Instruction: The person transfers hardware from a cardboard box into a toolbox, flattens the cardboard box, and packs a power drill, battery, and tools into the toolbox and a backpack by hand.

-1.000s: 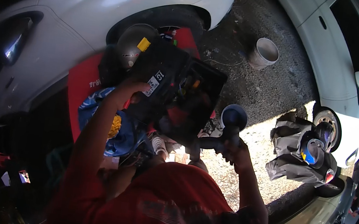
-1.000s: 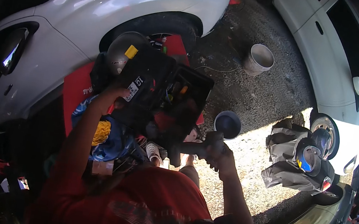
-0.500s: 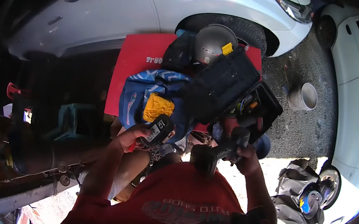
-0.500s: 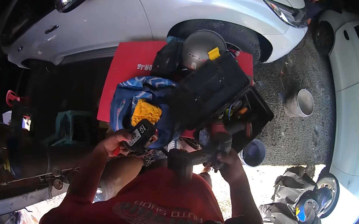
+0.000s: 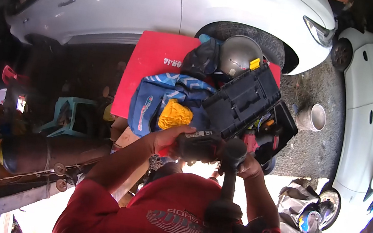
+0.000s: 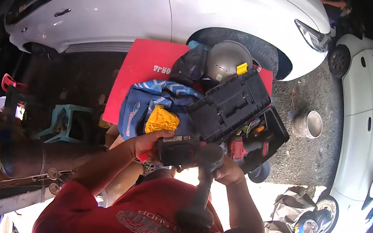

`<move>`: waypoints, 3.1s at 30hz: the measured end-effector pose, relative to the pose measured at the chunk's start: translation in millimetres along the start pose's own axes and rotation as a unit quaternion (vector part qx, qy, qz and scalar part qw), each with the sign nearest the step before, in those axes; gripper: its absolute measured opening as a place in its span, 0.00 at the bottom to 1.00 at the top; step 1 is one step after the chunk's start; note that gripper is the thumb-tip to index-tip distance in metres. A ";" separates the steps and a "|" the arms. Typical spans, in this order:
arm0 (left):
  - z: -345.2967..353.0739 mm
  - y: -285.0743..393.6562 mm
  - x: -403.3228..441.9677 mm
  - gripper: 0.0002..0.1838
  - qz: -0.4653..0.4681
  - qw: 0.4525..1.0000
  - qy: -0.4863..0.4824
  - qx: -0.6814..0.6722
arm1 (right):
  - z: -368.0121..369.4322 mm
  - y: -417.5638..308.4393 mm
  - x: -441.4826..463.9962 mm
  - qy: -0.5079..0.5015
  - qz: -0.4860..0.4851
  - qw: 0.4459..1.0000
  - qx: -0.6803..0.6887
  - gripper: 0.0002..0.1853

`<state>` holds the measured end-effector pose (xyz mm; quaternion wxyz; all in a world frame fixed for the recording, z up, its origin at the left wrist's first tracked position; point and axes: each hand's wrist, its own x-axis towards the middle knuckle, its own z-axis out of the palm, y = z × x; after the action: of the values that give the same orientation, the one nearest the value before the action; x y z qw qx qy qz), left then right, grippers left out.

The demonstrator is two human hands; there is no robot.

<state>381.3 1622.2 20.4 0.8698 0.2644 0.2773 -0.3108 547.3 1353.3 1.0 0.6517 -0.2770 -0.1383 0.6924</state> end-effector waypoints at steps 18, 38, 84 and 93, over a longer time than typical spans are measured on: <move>-62.3 107.0 101.3 0.26 0.063 0.490 0.484 0.723 | -33.0 54.0 -102.3 0.022 -0.137 0.967 0.212 0.48; -66.7 138.1 17.7 0.18 0.098 0.423 0.286 0.854 | -41.2 66.1 -150.2 0.130 -0.176 0.955 0.200 0.46; -70.0 117.1 26.9 0.21 0.119 0.436 0.327 0.830 | -104.6 113.4 -124.7 0.137 -0.171 0.943 0.252 0.37; -37.8 111.2 61.5 0.17 0.170 0.399 0.449 0.782 | -113.9 120.1 -121.1 0.128 -0.194 0.944 0.236 0.35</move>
<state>485.8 1696.1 -14.2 0.0685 0.9718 0.2132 -0.0745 512.0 1201.9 -132.8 0.8322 -0.1697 0.0626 0.5242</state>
